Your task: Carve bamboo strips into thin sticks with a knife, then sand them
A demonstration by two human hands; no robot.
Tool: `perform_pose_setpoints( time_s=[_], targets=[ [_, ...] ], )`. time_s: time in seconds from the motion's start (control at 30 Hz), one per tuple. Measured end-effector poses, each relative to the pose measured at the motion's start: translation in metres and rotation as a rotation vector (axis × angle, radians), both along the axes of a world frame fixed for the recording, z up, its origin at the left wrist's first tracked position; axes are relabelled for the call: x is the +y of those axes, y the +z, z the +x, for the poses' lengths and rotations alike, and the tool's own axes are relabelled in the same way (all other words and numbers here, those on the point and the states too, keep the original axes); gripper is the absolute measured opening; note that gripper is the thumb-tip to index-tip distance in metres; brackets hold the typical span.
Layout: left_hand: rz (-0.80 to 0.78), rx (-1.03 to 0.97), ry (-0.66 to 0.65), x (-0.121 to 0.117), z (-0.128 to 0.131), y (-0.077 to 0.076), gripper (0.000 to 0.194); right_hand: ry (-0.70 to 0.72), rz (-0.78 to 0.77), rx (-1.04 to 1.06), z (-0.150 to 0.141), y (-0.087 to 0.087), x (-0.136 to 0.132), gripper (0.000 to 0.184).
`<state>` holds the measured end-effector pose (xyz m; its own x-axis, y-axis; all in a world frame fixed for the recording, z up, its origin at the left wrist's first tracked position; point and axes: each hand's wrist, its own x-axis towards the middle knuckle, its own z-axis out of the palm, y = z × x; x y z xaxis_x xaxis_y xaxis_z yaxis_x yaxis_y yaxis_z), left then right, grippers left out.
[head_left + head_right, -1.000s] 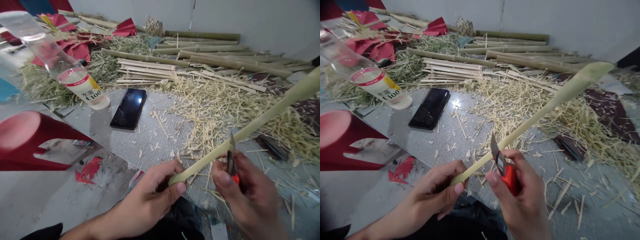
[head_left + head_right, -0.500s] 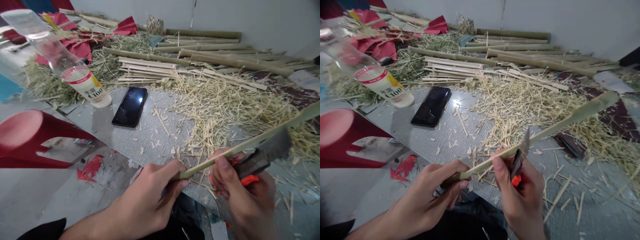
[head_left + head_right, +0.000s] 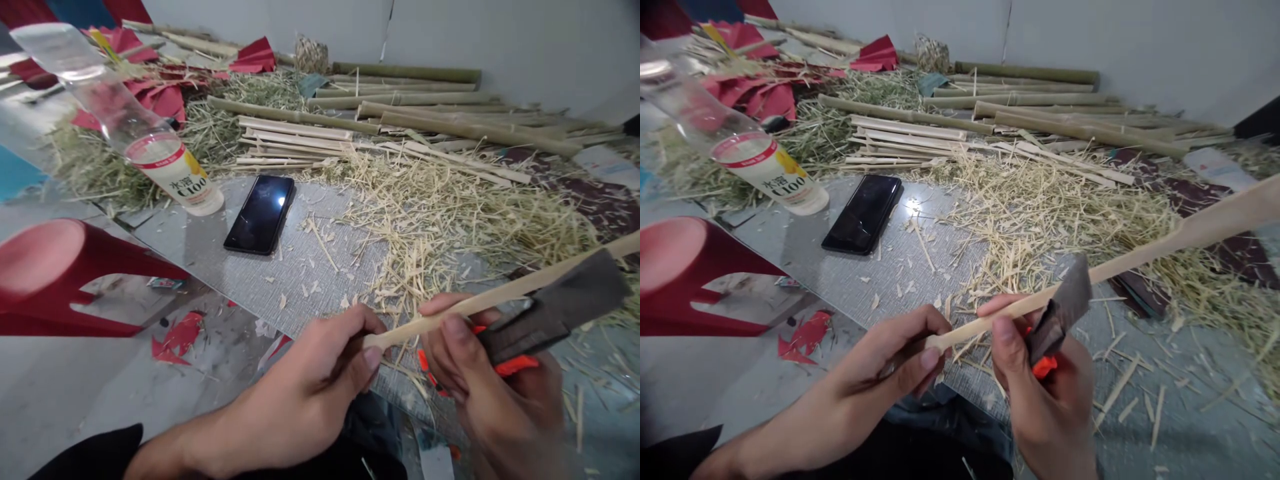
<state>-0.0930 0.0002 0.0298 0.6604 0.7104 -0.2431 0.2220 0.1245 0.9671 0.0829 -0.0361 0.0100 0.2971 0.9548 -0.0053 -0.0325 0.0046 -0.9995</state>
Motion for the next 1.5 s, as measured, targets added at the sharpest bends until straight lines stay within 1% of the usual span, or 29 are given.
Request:
perform_pose_setpoints(
  time_s=[0.1, 0.17, 0.2, 0.23, 0.33, 0.37, 0.43, 0.53, 0.57, 0.63, 0.7, 0.77, 0.9, 1.0, 1.1, 1.17, 1.3, 1.4, 1.5],
  targets=[
    [0.029, 0.007, -0.058, 0.002, 0.002, 0.003, 0.029, -0.025, -0.031, -0.087, 0.001, 0.000, -0.001, 0.022],
    [-0.002, -0.013, -0.049, 0.002, 0.004, 0.002, 0.031, -0.051, -0.038, -0.138, 0.000, 0.000, 0.000, 0.026],
    [-0.054, -0.049, -0.031, 0.002, 0.005, 0.000, 0.031, -0.081, -0.047, -0.156, -0.001, 0.000, 0.000, 0.027],
    [-0.138, -0.104, -0.008, 0.002, 0.007, -0.003, 0.031, -0.110, -0.054, -0.168, -0.003, 0.000, 0.001, 0.027],
    [-0.474, -0.359, 0.032, 0.002, 0.011, -0.013, 0.027, -0.155, -0.057, -0.226, -0.005, 0.002, 0.002, 0.028],
    [-0.558, -0.435, 0.037, 0.003, 0.012, -0.015, 0.026, -0.144, -0.054, -0.264, -0.004, 0.002, 0.002, 0.030],
    [-0.632, -0.526, 0.049, 0.005, 0.013, -0.019, 0.025, -0.082, -0.038, -0.382, -0.001, 0.003, 0.001, 0.036],
    [-0.640, -0.588, 0.064, 0.007, 0.013, -0.019, 0.023, 0.117, 0.067, -0.660, 0.005, 0.003, -0.003, 0.056],
    [-0.648, -0.608, 0.068, 0.008, 0.013, -0.018, 0.023, 0.159, 0.110, -0.759, 0.007, 0.003, -0.004, 0.059],
    [-0.672, -0.637, 0.084, 0.008, 0.014, -0.016, 0.026, 0.177, 0.166, -0.923, 0.010, 0.001, -0.007, 0.057],
    [-0.691, -0.651, 0.103, 0.005, 0.014, -0.015, 0.029, 0.156, 0.186, -1.019, 0.011, -0.001, -0.010, 0.048],
    [-0.682, -0.663, 0.120, 0.002, 0.014, -0.015, 0.028, 0.175, 0.199, -1.070, 0.011, -0.003, -0.011, 0.043],
    [-0.614, -0.632, 0.141, -0.005, 0.012, -0.016, 0.024, 0.150, 0.205, -1.156, 0.010, -0.007, -0.014, 0.046],
    [-0.570, -0.596, 0.133, -0.006, 0.009, -0.014, 0.027, 0.142, 0.190, -1.176, 0.011, -0.010, -0.016, 0.046],
    [-0.562, -0.594, 0.096, -0.003, 0.008, -0.014, 0.027, 0.096, 0.239, -1.227, 0.013, -0.011, -0.018, 0.044],
    [-0.580, -0.624, 0.072, -0.002, 0.008, -0.015, 0.025, 0.082, 0.272, -1.278, 0.015, -0.009, -0.018, 0.045],
    [-0.640, -0.718, 0.048, -0.003, 0.007, -0.020, 0.019, 0.151, 0.283, -1.374, 0.018, -0.001, -0.015, 0.050],
    [-0.696, -0.755, 0.021, -0.005, 0.005, -0.023, 0.017, 0.167, 0.280, -1.417, 0.021, 0.001, -0.015, 0.050],
    [-0.756, -0.758, 0.015, -0.004, 0.001, -0.025, 0.021, 0.092, 0.235, -1.494, 0.029, -0.005, -0.017, 0.050]
  ],
)
